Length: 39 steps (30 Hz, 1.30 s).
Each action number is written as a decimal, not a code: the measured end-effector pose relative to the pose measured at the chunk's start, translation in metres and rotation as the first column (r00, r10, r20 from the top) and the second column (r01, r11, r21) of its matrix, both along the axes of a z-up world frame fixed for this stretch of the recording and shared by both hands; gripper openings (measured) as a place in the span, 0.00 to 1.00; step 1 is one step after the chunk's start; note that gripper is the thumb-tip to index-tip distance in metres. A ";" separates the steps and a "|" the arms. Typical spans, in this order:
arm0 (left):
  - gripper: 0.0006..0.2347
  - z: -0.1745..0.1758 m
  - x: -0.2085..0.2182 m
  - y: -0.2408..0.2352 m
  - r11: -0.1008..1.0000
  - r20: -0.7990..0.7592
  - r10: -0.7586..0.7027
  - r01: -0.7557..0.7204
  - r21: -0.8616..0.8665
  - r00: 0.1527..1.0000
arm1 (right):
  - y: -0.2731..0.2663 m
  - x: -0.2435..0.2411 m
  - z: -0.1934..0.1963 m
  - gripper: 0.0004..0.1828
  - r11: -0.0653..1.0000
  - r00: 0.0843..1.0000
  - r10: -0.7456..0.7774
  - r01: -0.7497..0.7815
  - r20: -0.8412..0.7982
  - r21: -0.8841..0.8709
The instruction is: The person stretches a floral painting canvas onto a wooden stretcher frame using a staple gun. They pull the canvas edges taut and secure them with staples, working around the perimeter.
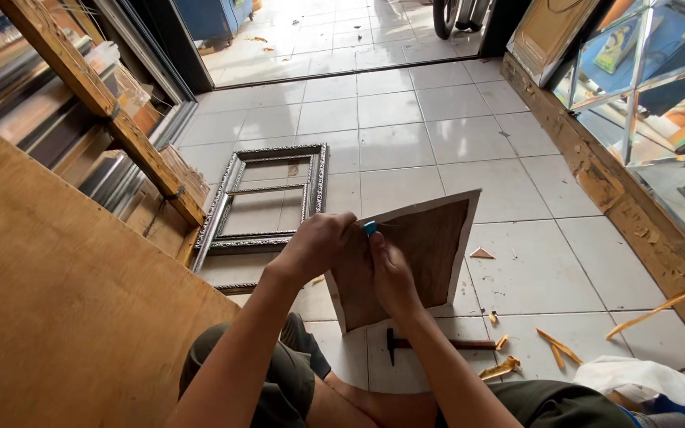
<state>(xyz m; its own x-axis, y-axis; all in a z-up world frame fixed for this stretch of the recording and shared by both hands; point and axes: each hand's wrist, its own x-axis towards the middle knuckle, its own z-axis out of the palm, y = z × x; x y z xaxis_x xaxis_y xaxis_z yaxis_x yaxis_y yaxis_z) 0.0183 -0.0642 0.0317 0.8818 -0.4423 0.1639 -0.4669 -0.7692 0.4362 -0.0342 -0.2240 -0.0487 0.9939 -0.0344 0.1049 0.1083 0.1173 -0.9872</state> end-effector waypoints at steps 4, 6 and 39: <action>0.07 -0.014 0.001 0.003 0.994 0.193 -0.055 0.035 0.103 0.980 | 0.004 0.008 -0.005 0.29 0.997 0.998 -0.057 0.055 -0.032 -0.059; 0.06 -0.019 0.004 0.004 0.994 0.267 -0.070 0.045 0.098 0.961 | 0.006 0.015 -0.016 0.30 0.995 0.997 -0.065 0.061 -0.045 -0.077; 0.08 0.021 0.002 -0.160 0.980 0.072 -0.188 0.183 0.072 0.979 | -0.116 -0.051 0.065 0.20 0.932 0.969 -0.247 0.240 -0.010 0.271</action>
